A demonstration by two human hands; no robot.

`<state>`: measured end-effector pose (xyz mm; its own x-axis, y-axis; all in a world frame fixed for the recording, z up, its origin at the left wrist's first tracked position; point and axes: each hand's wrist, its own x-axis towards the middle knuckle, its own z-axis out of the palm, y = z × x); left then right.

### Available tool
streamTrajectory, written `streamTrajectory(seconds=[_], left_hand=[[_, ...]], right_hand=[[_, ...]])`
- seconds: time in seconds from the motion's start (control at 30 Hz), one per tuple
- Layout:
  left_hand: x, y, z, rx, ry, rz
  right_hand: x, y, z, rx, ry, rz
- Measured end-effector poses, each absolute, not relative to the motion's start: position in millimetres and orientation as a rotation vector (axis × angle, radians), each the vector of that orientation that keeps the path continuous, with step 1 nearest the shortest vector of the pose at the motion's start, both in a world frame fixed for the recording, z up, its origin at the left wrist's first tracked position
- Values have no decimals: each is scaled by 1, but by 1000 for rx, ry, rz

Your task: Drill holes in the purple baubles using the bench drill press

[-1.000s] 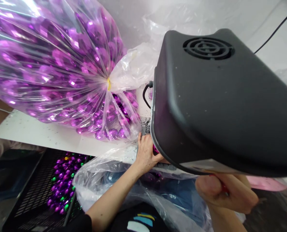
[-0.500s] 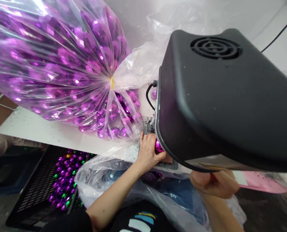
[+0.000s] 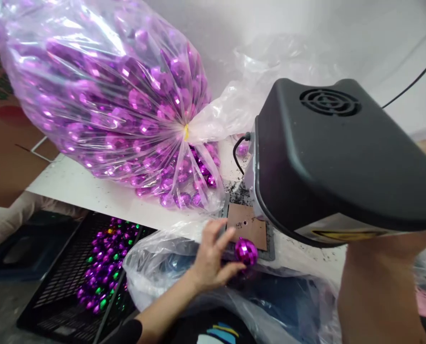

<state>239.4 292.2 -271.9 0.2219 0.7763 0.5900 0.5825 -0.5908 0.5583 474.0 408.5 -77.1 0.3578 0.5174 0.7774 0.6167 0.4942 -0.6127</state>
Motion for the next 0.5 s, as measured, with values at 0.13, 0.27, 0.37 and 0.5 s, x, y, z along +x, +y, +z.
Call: streamTrajectory(seconds=[0.13,0.27,0.37,0.5], left_hand=[[186,343,-263,1428,2054,1841],[178,369,-286,1193,1981,1581],[189,359,-300,1327,1907,1523],[195,360,-276,1689,2044,1697]], right_hand=[[479,407,-80,-1078,-1304,-74],[477,409,-79,-1069,-1275,-89],[475,408,-77,-1098,-1284,-90],[477,406,-78,-1122,-1314,-111]])
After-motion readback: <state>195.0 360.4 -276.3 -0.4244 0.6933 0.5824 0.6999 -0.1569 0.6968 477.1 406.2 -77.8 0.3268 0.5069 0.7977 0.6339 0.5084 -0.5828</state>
